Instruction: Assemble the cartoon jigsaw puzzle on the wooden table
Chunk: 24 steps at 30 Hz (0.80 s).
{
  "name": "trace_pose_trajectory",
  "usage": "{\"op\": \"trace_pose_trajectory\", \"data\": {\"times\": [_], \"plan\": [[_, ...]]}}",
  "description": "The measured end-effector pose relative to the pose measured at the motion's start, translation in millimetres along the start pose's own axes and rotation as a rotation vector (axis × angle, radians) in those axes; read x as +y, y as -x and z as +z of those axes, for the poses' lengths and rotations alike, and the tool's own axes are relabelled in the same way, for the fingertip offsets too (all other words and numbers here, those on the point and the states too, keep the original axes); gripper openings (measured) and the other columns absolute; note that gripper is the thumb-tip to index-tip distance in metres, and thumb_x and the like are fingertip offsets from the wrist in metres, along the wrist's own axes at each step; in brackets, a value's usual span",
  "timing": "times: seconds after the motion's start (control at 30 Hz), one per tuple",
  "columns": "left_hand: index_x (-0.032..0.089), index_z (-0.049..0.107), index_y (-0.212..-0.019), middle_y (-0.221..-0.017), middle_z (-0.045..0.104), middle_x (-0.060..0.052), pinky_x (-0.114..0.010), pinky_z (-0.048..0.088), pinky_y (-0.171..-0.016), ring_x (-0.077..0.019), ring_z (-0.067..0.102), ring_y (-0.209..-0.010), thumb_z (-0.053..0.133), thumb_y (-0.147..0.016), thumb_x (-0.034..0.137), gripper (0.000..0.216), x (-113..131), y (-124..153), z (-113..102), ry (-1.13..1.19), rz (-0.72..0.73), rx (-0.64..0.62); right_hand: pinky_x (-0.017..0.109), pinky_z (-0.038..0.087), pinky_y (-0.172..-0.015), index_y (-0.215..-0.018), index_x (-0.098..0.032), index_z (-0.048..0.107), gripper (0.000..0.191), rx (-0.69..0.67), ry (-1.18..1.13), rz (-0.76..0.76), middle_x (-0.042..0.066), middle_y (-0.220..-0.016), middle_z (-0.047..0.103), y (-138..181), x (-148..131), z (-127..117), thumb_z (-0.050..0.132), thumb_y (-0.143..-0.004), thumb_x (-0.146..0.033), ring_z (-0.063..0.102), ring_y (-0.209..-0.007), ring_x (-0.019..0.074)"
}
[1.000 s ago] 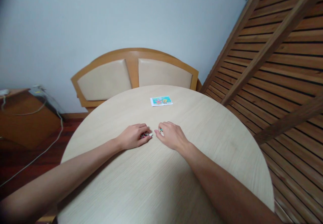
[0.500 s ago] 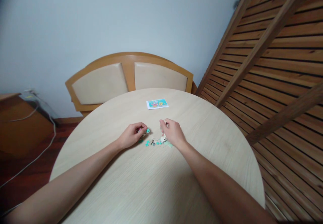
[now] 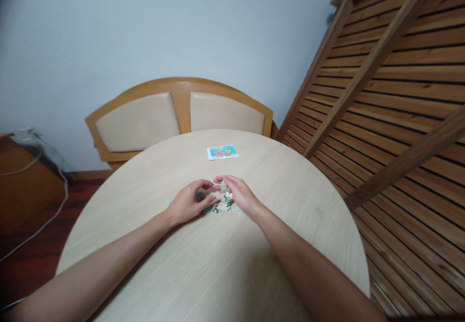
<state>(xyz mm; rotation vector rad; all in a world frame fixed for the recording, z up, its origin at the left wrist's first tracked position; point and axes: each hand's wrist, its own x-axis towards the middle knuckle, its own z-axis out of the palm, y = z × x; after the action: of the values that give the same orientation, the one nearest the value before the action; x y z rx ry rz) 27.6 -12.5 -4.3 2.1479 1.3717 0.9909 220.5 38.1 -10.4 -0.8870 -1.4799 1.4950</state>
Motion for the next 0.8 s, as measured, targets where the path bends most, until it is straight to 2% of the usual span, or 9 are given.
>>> {"op": "trace_pose_trajectory", "data": {"times": [0.17,0.27,0.4,0.5,0.57,0.7,0.8], "plan": [[0.020,0.062,-0.109,-0.103,0.073,-0.009,-0.036,0.052,-0.082,-0.0257,0.068,-0.093,0.076,-0.082,0.042,0.038,3.7,1.3,5.8,0.076,-0.020,0.030,0.042,0.042,-0.114,-0.107,-0.021,0.073,0.033,-0.065,-0.170,-0.031,0.010,-0.129,0.070,5.9,-4.5,5.3,0.065,-0.088,-0.046,0.059,-0.130,0.0250],[0.019,0.061,-0.108,-0.100,0.073,-0.007,-0.033,0.051,-0.076,-0.0226,0.067,-0.085,0.076,-0.083,0.042,0.037,4.4,1.0,8.3,0.079,-0.009,0.017,0.043,0.040,-0.117,-0.117,-0.021,0.068,0.034,-0.131,-0.203,-0.006,0.011,-0.141,0.063,9.7,-7.8,6.3,0.060,-0.091,-0.043,0.055,-0.135,0.0238],[0.019,0.064,-0.105,-0.088,0.072,-0.003,-0.031,0.047,-0.071,-0.0192,0.064,-0.073,0.073,-0.086,0.037,0.028,3.3,-0.5,9.3,-0.010,0.028,-0.030,0.043,0.039,-0.118,-0.127,-0.024,0.063,0.036,-0.173,-0.123,0.031,0.009,-0.148,0.057,12.1,-14.3,1.1,0.055,-0.093,-0.035,0.053,-0.137,0.0215],[0.020,0.070,-0.099,-0.085,0.073,-0.003,-0.032,0.046,-0.078,-0.0206,0.065,-0.078,0.069,-0.090,0.029,0.013,2.9,-1.1,7.7,-0.095,0.097,-0.065,0.043,0.040,-0.117,-0.127,-0.025,0.063,0.038,-0.159,0.034,-0.015,0.007,-0.145,0.059,13.6,-19.7,-7.5,0.057,-0.089,-0.026,0.056,-0.133,0.0210],[0.021,0.073,-0.094,-0.086,0.074,-0.004,-0.032,0.045,-0.081,-0.0212,0.066,-0.082,0.065,-0.091,0.026,0.010,2.9,-1.1,6.3,-0.116,0.126,-0.085,0.044,0.043,-0.113,-0.123,-0.023,0.066,0.037,-0.145,0.240,-0.068,0.008,-0.137,0.065,16.1,-22.7,-13.4,0.058,-0.087,-0.023,0.061,-0.127,0.0224],[0.019,0.072,-0.088,-0.083,0.073,-0.004,-0.030,0.045,-0.078,-0.0204,0.065,-0.080,0.062,-0.094,0.026,0.014,2.2,-1.2,4.4,-0.124,0.079,-0.072,0.043,0.048,-0.105,-0.109,-0.019,0.074,0.027,-0.204,0.629,-0.154,0.009,-0.115,0.074,23.1,-25.4,-19.9,0.066,-0.084,-0.025,0.067,-0.111,0.0255],[0.019,0.071,-0.088,-0.081,0.072,-0.003,-0.029,0.045,-0.074,-0.0191,0.064,-0.076,0.060,-0.094,0.026,0.014,1.3,-1.2,3.0,-0.125,0.041,-0.072,0.039,0.051,-0.098,-0.108,-0.019,0.075,0.027,-0.268,0.723,-0.188,0.008,-0.110,0.076,25.5,-24.2,-19.8,0.071,-0.081,-0.025,0.069,-0.104,0.0247]]}}
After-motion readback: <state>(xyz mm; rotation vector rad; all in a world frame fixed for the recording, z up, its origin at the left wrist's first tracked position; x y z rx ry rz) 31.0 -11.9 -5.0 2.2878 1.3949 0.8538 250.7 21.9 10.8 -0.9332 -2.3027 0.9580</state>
